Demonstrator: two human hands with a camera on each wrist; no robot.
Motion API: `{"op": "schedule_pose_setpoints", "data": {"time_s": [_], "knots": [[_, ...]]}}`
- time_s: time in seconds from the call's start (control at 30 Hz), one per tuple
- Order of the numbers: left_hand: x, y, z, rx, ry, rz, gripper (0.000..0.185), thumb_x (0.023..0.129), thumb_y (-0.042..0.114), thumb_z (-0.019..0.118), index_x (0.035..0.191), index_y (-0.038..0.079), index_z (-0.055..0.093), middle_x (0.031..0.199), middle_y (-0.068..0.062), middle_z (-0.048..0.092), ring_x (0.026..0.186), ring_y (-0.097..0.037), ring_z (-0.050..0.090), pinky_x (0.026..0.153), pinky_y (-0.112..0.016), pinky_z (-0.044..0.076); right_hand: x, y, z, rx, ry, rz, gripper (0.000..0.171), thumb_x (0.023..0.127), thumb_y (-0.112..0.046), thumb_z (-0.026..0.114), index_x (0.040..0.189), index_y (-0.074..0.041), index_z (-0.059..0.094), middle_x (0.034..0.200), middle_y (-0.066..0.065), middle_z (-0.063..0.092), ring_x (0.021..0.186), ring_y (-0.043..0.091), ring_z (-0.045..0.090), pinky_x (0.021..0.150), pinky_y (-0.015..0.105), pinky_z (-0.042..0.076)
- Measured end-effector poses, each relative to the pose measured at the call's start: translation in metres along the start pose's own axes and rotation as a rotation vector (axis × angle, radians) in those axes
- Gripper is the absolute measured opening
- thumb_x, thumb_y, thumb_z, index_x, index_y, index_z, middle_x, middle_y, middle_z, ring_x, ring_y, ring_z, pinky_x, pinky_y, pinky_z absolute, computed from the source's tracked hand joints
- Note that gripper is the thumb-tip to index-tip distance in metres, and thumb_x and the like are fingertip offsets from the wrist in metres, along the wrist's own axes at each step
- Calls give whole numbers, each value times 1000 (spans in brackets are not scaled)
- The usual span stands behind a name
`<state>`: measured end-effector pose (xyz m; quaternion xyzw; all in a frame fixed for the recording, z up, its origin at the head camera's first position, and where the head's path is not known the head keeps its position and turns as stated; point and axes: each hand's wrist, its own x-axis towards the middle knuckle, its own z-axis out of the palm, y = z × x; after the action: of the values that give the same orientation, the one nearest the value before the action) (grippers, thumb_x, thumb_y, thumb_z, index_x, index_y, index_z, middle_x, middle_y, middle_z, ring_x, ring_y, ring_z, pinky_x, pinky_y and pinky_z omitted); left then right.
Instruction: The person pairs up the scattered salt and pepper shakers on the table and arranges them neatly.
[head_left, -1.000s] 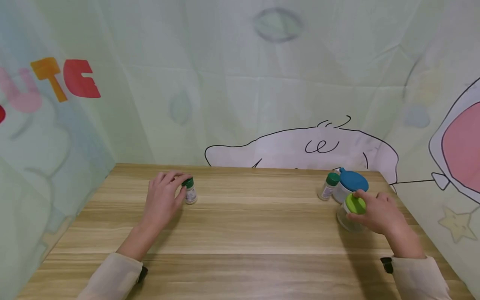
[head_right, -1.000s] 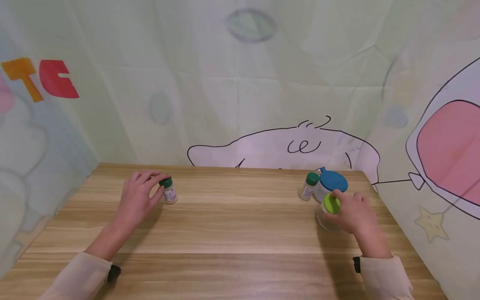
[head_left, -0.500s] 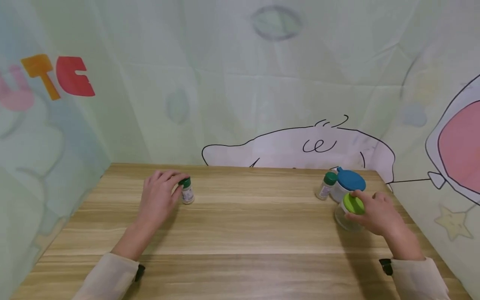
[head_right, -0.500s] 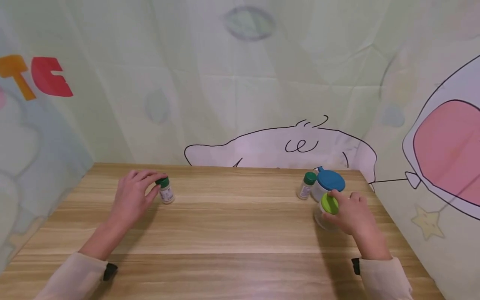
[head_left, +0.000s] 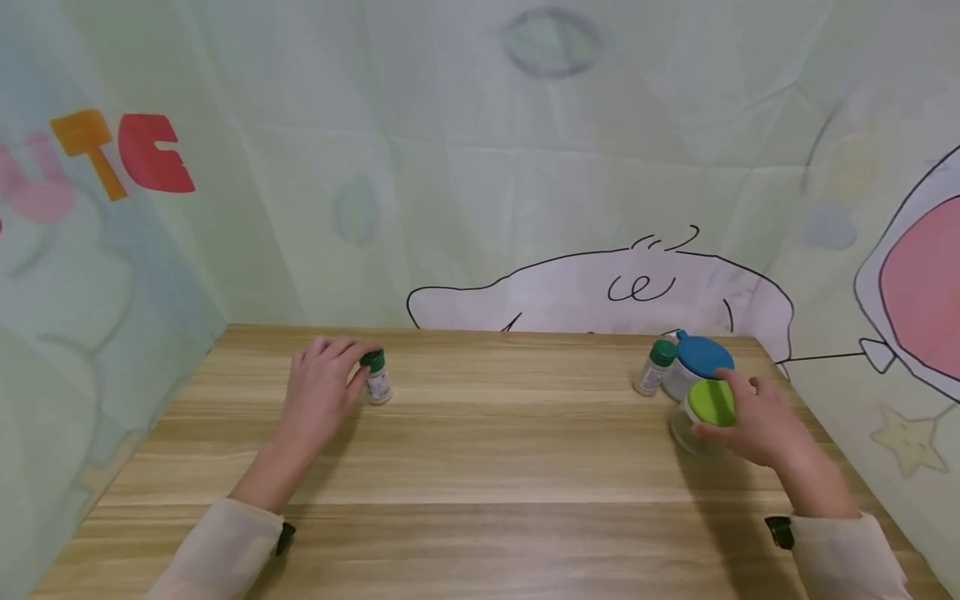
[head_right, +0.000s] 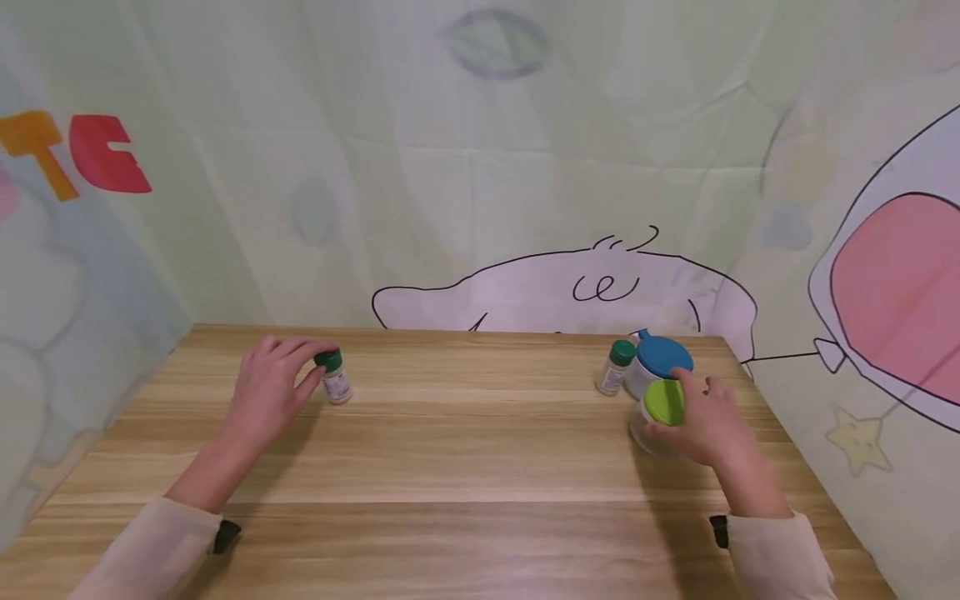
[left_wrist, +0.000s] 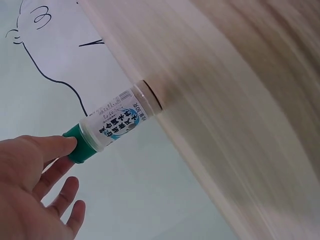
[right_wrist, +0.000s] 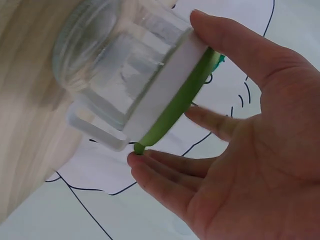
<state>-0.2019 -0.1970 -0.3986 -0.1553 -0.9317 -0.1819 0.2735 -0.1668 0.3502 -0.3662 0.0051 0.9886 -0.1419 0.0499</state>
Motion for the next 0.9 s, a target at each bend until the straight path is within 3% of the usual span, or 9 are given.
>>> {"op": "schedule_pose_setpoints", "data": {"time_s": [0.2, 0.4, 0.7, 0.9], "knots": [[1, -3, 0, -11, -5, -4, 27, 90, 3, 83, 116, 7, 75, 117, -15, 75, 99, -35, 56, 84, -54, 43, -2, 5, 6, 20, 56, -23, 109, 92, -44, 80, 158, 13, 15, 139, 54, 32, 119, 64, 40, 85, 75, 48], [2, -7, 0, -45, -10, 1, 25, 89, 4, 84, 113, 5, 77, 115, -15, 73, 101, -36, 56, 81, -52, 44, -1, 8, 8, 33, 75, -18, 118, 89, -49, 81, 159, 15, 12, 140, 53, 32, 117, 63, 42, 86, 74, 48], [5, -7, -6, -63, -3, 8, 28, 92, 11, 83, 117, 2, 76, 121, -17, 70, 108, -38, 58, 84, -56, 46, -4, 14, 6, 5, 87, 55, 125, 86, -68, 76, 147, 29, 26, 136, 50, 32, 108, 55, 43, 76, 59, 47], [0, -8, -10, -59, -20, 2, 30, 92, 11, 82, 120, 0, 76, 124, -18, 72, 113, -40, 58, 92, -60, 47, -4, 14, 8, -11, 110, 61, 123, 85, -69, 76, 140, 31, 32, 138, 50, 29, 114, 59, 36, 79, 64, 45]]}}
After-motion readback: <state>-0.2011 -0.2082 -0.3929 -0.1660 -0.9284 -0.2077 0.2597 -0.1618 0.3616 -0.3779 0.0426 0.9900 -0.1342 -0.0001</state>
